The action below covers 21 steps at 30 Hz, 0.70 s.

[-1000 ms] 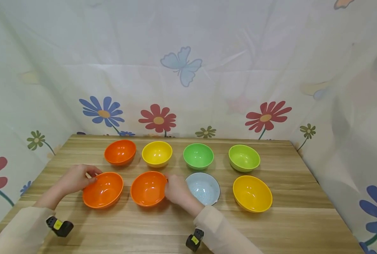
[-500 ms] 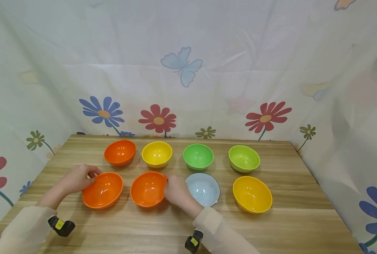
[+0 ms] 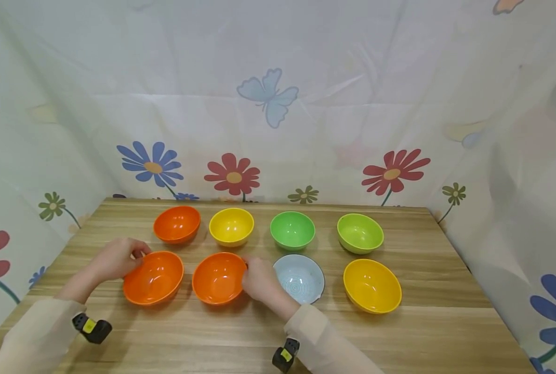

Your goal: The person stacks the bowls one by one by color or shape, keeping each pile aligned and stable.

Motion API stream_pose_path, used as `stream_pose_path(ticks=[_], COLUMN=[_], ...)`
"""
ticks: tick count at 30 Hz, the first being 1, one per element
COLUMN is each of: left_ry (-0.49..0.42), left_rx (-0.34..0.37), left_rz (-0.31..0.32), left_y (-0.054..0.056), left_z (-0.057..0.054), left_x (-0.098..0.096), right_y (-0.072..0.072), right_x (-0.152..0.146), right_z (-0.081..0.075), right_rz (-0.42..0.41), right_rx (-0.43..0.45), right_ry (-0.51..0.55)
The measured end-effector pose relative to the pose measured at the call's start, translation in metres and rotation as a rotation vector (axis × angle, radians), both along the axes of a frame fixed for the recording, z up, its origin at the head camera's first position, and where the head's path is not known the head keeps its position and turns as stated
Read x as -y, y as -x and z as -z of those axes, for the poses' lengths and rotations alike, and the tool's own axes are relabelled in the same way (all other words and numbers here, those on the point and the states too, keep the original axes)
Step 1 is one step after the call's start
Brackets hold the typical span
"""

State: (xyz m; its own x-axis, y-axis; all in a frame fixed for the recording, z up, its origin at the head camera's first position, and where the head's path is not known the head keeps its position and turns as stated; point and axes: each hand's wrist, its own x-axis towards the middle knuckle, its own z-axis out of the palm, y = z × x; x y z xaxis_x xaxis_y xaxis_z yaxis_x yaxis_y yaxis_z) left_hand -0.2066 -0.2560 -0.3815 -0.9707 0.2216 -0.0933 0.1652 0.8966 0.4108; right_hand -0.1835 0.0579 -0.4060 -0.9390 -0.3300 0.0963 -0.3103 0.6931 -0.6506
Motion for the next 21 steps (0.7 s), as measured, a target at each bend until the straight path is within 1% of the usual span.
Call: stream_pose_path(ticks=[2, 7, 9, 12, 17, 21], left_ry=[0.007, 0.020, 0.023, 0.033, 0.077, 0.079], left_rx=[-0.004, -0.003, -0.015, -0.042, -0.111, -0.126], left_rz=[0.002, 0.008, 0.017, 0.036, 0.083, 0.095], left_y=[0.001, 0.004, 0.005, 0.008, 0.011, 0.013], left_z=[-0.003, -0.010, -0.014, -0.021, -0.035, -0.045], left_x=[-0.002, -0.007, -0.010, -0.015, -0.030, -0.046], right_y=[0.000, 0.000, 0.001, 0.001, 0.000, 0.000], right_x=[0.000, 0.001, 0.001, 0.001, 0.000, 0.000], right_z=[0.000, 0.000, 0.000, 0.001, 0.001, 0.001], right_rz=[0.005, 0.004, 0.005, 0.004, 0.002, -0.003], right_rx=[0.014, 0.011, 0.004, -0.003, -0.024, -0.030], right_ry=[0.001, -0.010, -0.017, -0.018, -0.026, -0.028])
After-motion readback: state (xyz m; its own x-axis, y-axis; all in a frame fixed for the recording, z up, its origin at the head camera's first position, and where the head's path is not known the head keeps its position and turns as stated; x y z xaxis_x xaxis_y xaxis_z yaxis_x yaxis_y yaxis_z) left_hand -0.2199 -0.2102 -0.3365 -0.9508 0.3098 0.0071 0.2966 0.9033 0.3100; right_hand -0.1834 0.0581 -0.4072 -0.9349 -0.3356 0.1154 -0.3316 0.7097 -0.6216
